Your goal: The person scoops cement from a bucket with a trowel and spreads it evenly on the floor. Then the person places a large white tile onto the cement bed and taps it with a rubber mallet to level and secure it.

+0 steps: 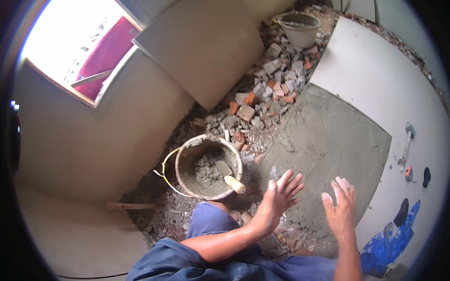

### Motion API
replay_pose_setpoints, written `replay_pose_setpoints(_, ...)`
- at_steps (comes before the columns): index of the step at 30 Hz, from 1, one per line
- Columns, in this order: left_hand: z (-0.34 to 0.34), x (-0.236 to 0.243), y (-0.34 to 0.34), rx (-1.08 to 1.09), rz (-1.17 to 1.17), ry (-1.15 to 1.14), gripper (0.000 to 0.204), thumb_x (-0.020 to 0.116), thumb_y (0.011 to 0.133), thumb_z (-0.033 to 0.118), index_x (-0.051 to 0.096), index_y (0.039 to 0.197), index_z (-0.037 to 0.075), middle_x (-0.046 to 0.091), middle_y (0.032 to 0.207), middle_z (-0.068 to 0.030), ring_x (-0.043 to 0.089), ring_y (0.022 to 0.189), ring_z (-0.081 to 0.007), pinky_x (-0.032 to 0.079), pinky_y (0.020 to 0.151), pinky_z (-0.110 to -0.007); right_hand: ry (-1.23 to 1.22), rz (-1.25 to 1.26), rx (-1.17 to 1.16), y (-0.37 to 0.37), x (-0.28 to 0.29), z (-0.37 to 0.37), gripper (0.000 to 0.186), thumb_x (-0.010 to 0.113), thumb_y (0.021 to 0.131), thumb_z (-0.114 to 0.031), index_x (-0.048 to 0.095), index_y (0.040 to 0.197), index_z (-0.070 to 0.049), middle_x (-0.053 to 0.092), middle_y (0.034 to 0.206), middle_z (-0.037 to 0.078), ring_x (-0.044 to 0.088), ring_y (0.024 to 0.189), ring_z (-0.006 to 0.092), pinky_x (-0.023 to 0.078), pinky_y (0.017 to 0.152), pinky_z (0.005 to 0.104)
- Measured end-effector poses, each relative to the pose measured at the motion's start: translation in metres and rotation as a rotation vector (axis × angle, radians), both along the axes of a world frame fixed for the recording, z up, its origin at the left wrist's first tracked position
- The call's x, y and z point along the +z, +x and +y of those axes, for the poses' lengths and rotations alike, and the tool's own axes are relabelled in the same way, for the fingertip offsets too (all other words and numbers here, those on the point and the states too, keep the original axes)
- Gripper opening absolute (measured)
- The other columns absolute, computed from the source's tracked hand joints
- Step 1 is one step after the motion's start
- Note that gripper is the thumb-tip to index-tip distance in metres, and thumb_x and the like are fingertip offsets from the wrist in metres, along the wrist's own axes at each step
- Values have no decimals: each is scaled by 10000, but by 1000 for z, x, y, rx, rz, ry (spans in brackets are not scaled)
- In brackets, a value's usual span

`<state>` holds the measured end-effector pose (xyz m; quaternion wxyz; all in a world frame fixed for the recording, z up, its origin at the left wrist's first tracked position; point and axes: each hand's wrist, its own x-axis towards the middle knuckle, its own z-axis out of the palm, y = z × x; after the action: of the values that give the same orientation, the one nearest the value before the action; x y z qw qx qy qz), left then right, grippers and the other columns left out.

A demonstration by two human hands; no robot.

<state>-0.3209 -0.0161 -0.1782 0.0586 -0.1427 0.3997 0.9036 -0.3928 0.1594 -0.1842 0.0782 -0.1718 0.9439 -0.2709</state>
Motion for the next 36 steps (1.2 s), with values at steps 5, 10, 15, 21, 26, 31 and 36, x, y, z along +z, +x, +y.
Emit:
replay_pose_setpoints(5, -1, 15, 35, -116, 335, -572, 737, 313, 997, 542, 313, 1466, -28, 206, 1560, -222, 202, 1451, -341, 157, 1158, -465, 74, -35, 21, 19, -15, 66, 237, 639, 842, -120, 654, 1018, 38, 543, 1299, 208, 445, 1271, 397, 337, 1069, 482)
replay_pose_setpoints(10, 9, 28, 43, -149, 70, -443, 483, 394, 1024, 290, 480, 1348, -57, 253, 1532, -257, 214, 1445, -344, 157, 1162, -449, 124, -265, -6, 50, -51, 68, 250, 643, 860, -163, 650, 1028, 22, 580, 1236, 199, 510, 1180, 385, 377, 1026, 451)
replay_pose_setpoints(15, 6, 11, 77, -154, -165, -908, 541, 485, 1001, 238, 335, 1436, -47, 282, 1528, -226, 228, 1441, -322, 202, 1157, -394, 125, -428, -219, 131, -24, 60, 261, 620, 881, -187, 643, 1047, 13, 611, 1158, 195, 543, 1086, 393, 408, 962, 461)
replay_pose_setpoints(21, -44, -23, 193, 211, -884, -377, 749, 631, 930, 352, 301, 1438, -88, 304, 1500, -264, 299, 1402, -293, 232, 1151, -361, 232, -437, -350, 235, 137, 72, 397, 606, 889, -205, 550, 1225, -1, 493, 1306, 217, 457, 1203, 405, 338, 1033, 507)
replay_pose_setpoints(26, -218, -49, 216, 289, -1048, -1052, 922, 645, 888, 485, 225, 1435, -126, 306, 1484, -287, 308, 1386, -337, 238, 1147, -392, 378, -460, -502, 311, 209, 38, 516, 621, 865, -235, 477, 1292, 17, 424, 1375, 243, 389, 1275, 424, 282, 1073, 536)
replay_pose_setpoints(31, -351, -68, 172, 186, -1242, -699, 1050, 696, 753, 648, 289, 1422, -51, 408, 1381, -209, 495, 1188, -317, 427, 933, -557, 373, -457, -625, 354, 196, 3, 585, 622, 855, -315, 457, 1309, 15, 435, 1366, 253, 380, 1298, 424, 257, 1098, 563)
replay_pose_setpoints(36, -344, -40, 135, 706, -946, -534, 371, 711, 870, 377, 518, 980, 80, 487, 668, -31, 502, 572, -183, 487, 585, -354, 356, -617, -566, 373, 160, -36, 560, 622, 853, -366, 507, 1272, -12, 458, 1360, 212, 386, 1303, 400, 262, 1094, 563)
